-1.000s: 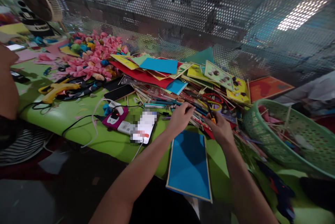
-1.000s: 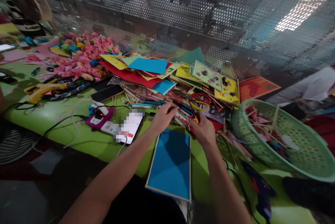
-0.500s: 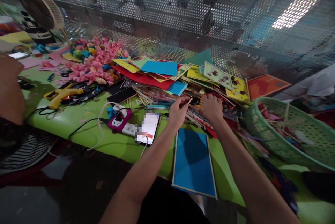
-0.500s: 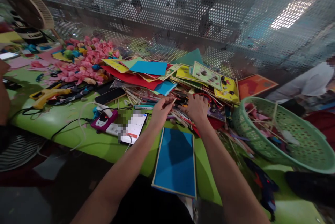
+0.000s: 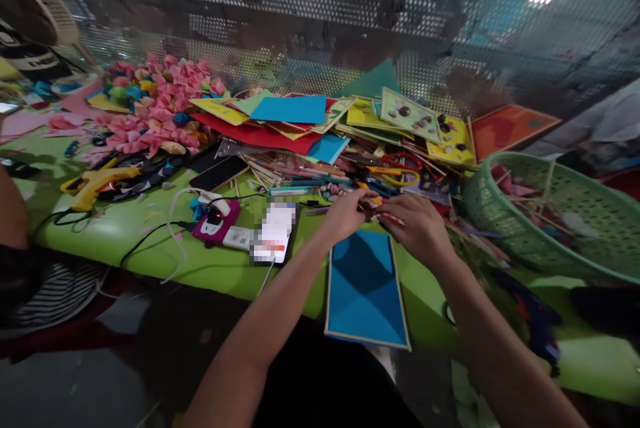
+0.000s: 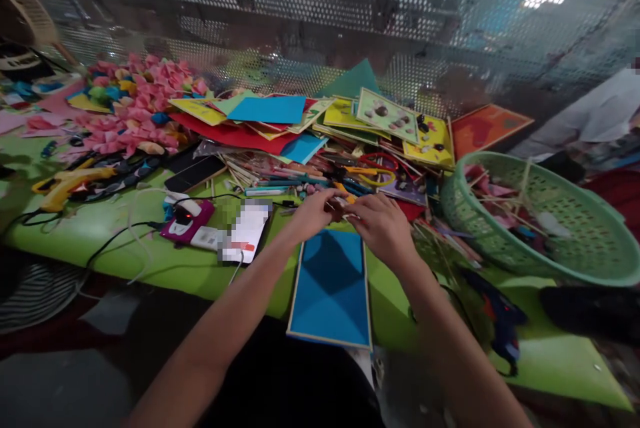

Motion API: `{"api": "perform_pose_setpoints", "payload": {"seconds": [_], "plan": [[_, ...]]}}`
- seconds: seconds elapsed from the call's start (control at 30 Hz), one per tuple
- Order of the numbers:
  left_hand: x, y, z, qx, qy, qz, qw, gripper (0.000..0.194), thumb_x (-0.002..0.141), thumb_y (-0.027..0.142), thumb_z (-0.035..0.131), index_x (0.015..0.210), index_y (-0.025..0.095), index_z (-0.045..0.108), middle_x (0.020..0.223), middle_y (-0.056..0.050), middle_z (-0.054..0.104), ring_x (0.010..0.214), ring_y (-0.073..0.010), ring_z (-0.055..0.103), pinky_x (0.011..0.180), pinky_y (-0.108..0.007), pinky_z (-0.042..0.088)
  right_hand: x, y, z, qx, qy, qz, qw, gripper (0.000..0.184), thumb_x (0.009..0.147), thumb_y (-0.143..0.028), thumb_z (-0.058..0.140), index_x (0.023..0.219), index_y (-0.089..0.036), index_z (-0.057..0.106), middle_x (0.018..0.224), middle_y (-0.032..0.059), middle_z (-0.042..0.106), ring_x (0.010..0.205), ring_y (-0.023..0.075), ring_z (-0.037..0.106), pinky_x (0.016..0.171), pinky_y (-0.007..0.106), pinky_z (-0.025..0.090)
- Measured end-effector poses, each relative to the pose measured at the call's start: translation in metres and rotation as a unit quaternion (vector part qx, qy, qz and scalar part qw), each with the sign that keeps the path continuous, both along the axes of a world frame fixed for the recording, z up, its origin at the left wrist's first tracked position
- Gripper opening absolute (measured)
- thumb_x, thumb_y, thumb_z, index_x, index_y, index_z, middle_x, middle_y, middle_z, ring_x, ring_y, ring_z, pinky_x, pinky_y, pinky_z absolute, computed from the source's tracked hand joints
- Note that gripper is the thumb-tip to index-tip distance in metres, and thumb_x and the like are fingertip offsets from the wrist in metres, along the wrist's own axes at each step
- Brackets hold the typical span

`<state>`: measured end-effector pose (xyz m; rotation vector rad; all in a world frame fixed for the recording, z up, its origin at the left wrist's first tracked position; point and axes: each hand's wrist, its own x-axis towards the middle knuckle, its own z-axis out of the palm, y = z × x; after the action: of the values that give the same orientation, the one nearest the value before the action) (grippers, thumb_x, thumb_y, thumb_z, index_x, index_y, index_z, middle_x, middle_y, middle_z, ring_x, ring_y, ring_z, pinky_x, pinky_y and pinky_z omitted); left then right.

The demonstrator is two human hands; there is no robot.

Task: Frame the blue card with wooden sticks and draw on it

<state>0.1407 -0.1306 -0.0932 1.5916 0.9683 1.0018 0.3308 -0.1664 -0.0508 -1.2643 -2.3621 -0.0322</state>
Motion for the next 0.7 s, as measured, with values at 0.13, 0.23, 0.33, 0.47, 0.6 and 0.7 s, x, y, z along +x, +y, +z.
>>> {"api": "perform_pose_setpoints", "payload": {"seconds": [0.13,0.23,0.33,0.47,0.6,0.7], "plan": [[0.006,-0.003,-0.003,0.013,0.054,-0.049,0.997,0.045,0.08,0.005,0.066,0.122,0.02,0.071,0.089,-0.002,0.078,0.081,-0.0171,0.074,0.073,-0.025,0.056,0.007,-0.008,-0.016,-0.014,-0.039,-0.022,0.999,0.026,0.101,-0.034,0.053,0.102,-0.024,0.077,0.103,0.0108,0.076,0.096,0.0293,0.063,0.083,0.042,0.045],[-0.006,-0.002,0.005,0.033,0.117,-0.027,0.992,0.032,0.082,0.007,0.066,0.11,0.022,0.076,0.092,-0.003,0.079,0.087,-0.0195,0.074,0.079,-0.029,0.055,0.015,-0.008,-0.026,-0.02,-0.015,-0.015,1.0,0.025,0.1,-0.033,0.055,0.095,-0.022,0.076,0.099,0.0109,0.074,0.093,0.0292,0.063,0.081,0.041,0.046],[-0.025,0.001,0.019,0.047,0.186,0.038,0.981,0.015,0.088,0.018,0.068,0.1,0.021,0.077,0.098,-0.006,0.078,0.091,-0.0239,0.072,0.085,-0.034,0.054,0.024,-0.007,-0.033,-0.036,0.023,-0.015,0.999,0.024,0.099,-0.034,0.057,0.092,-0.021,0.076,0.096,0.0119,0.073,0.091,0.0294,0.064,0.08,0.041,0.048],[-0.039,0.003,0.032,0.034,0.266,0.052,0.962,0.008,0.088,0.02,0.07,0.091,0.022,0.077,0.096,-0.006,0.079,0.089,-0.0232,0.072,0.083,-0.034,0.052,0.03,-0.005,-0.04,-0.053,0.03,0.005,0.998,0.022,0.098,-0.032,0.058,0.09,-0.022,0.075,0.093,0.0103,0.073,0.089,0.0288,0.066,0.078,0.04,0.048],[-0.04,0.001,0.035,0.022,0.327,0.02,0.945,0.006,0.087,0.025,0.074,0.09,0.023,0.078,0.097,-0.004,0.08,0.091,-0.022,0.072,0.082,-0.032,0.051,0.029,-0.003,-0.044,-0.064,0.011,0.011,0.998,0.02,0.097,-0.029,0.058,0.089,-0.021,0.074,0.092,0.01,0.073,0.087,0.0286,0.067,0.075,0.04,0.048],[-0.039,0.0,0.034,0.018,0.362,-0.007,0.932,0.007,0.088,0.026,0.072,0.092,0.024,0.078,0.095,-0.002,0.08,0.09,-0.0205,0.072,0.081,-0.03,0.051,0.029,-0.002,-0.047,-0.069,0.002,0.012,0.998,0.019,0.097,-0.027,0.058,0.09,-0.021,0.074,0.091,0.01,0.072,0.087,0.0285,0.067,0.075,0.04,0.049]]}}
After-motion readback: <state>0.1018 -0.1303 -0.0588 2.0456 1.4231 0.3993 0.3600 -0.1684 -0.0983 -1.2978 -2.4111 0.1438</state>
